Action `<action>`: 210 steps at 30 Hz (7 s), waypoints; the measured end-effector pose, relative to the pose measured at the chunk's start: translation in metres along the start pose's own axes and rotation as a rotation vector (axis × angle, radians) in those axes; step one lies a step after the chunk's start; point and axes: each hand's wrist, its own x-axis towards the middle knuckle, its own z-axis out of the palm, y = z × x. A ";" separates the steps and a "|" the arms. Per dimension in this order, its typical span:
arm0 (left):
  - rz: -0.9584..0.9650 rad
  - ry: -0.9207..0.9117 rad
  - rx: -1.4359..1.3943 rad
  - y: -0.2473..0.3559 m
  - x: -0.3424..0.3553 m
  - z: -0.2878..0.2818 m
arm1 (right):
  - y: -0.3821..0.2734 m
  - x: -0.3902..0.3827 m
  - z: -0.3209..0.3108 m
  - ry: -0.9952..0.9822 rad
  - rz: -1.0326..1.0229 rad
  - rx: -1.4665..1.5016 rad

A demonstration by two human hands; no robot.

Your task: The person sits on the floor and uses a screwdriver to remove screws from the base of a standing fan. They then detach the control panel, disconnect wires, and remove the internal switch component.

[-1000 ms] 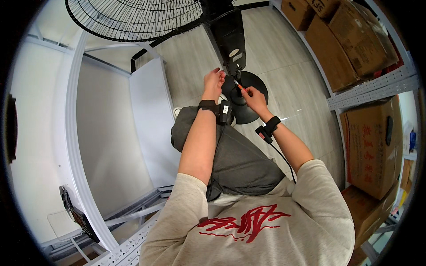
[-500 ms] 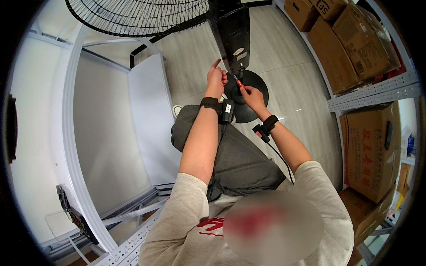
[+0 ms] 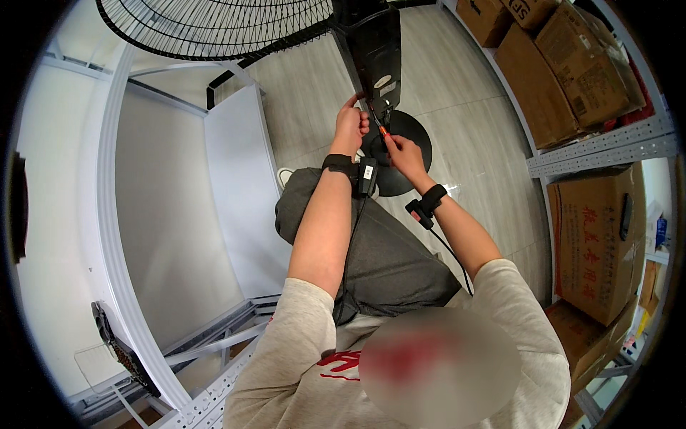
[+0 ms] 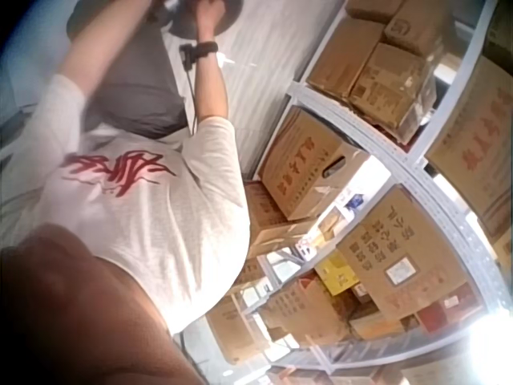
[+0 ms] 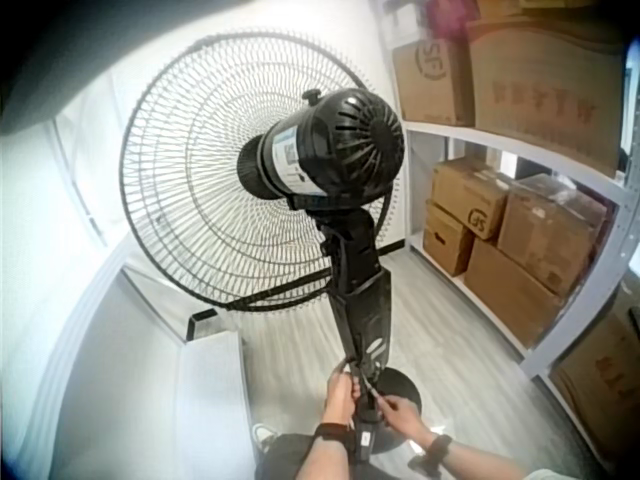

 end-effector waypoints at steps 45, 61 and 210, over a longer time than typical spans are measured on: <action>-0.059 -0.014 0.015 0.006 0.001 -0.001 | 0.020 0.002 0.005 -0.255 0.219 0.714; -0.066 -0.015 0.019 0.006 0.000 -0.001 | 0.011 0.002 0.004 0.095 -0.112 -0.053; -0.078 -0.073 0.041 0.005 0.000 -0.002 | 0.009 0.004 -0.007 -0.086 0.181 0.314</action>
